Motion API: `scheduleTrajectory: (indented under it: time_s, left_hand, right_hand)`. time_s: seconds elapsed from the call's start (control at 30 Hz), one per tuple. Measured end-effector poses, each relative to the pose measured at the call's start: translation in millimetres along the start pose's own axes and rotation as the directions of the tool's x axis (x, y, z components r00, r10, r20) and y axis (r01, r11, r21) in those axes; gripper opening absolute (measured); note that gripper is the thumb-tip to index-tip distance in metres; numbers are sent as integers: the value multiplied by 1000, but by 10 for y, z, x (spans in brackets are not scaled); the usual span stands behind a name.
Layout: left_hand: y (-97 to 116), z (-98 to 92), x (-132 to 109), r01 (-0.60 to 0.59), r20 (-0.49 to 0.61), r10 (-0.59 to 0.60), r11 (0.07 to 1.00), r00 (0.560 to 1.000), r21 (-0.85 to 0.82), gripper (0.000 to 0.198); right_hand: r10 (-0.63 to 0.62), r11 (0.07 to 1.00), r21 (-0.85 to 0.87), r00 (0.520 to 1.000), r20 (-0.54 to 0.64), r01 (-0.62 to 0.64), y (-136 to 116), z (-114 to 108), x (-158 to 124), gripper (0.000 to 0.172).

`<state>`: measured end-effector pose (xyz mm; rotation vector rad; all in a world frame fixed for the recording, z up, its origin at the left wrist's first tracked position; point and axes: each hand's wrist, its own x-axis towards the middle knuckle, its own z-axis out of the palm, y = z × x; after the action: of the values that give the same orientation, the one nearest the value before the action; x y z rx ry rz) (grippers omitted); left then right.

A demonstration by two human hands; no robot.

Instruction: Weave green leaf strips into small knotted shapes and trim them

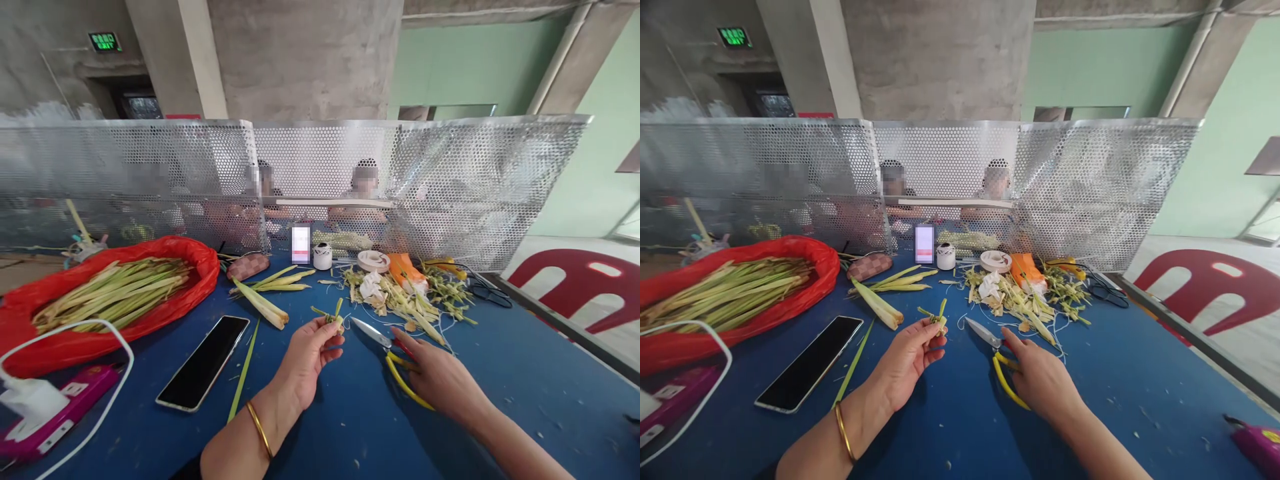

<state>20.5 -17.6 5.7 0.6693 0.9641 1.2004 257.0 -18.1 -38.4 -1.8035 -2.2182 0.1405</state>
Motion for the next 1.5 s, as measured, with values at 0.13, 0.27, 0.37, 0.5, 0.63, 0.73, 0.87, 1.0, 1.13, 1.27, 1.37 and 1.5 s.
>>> scheduleTrajectory:
  time_s: [0.13, 0.27, 0.37, 0.5, 0.63, 0.73, 0.87, 1.0, 1.13, 1.27, 1.37, 1.5]
  left_hand:
    - [1, 1, 13, -26, -21, 27, 1000, 999, 9, 22]
    - [6, 11, 24, -33, -55, 34, 999, 998, 7, 23]
    - [9, 20, 26, -43, -68, 44, 999, 997, 6, 24]
    - [2, 27, 29, -56, -64, 57, 998, 996, 15, 24]
    - [-23, 30, 34, -65, -58, 67, 997, 996, 30, 22]
    - [-42, 31, 35, -67, -65, 69, 997, 996, 36, 23]
    - [-50, 37, 26, -67, -61, 70, 997, 996, 50, 21]
    - [-44, 46, 15, -64, -64, 68, 996, 996, 60, 19]
    - [-45, 52, 10, -64, -72, 67, 997, 995, 45, 20]
    - [-69, 50, 10, -70, -85, 68, 997, 994, -23, 21]
    - [-83, 48, 12, -75, -87, 71, 996, 994, -52, 22]
    - [-73, 53, 10, -75, -88, 71, 996, 994, -41, 19]
  right_hand:
    - [-75, 828, 554, 997, -32, 81, 19, -40, -54, 52]
    - [-67, 635, 773, 996, 54, 1, -85, -95, -107, 54]
    - [-71, 618, 786, 994, 81, -20, -152, -145, -167, 60]
    - [-94, 678, 735, 993, 73, 10, -189, -194, -219, 60]
    - [-117, 763, 644, 992, 47, 60, -237, -209, -221, 51]
    - [-130, 804, 585, 991, 4, 103, -273, -219, -221, 49]
    - [-160, 829, 541, 987, -17, 143, -301, -229, -226, 49]
    - [-175, 841, 516, 984, -23, 162, -320, -227, -229, 47]
    - [-204, 833, 525, 979, -3, 175, -337, -221, -234, 45]
    - [-217, 836, 518, 976, 10, 181, -359, -209, -234, 45]
    - [-220, 843, 504, 975, 6, 187, -373, -194, -239, 43]
    - [-202, 861, 479, 979, 6, 174, -377, -172, -260, 44]
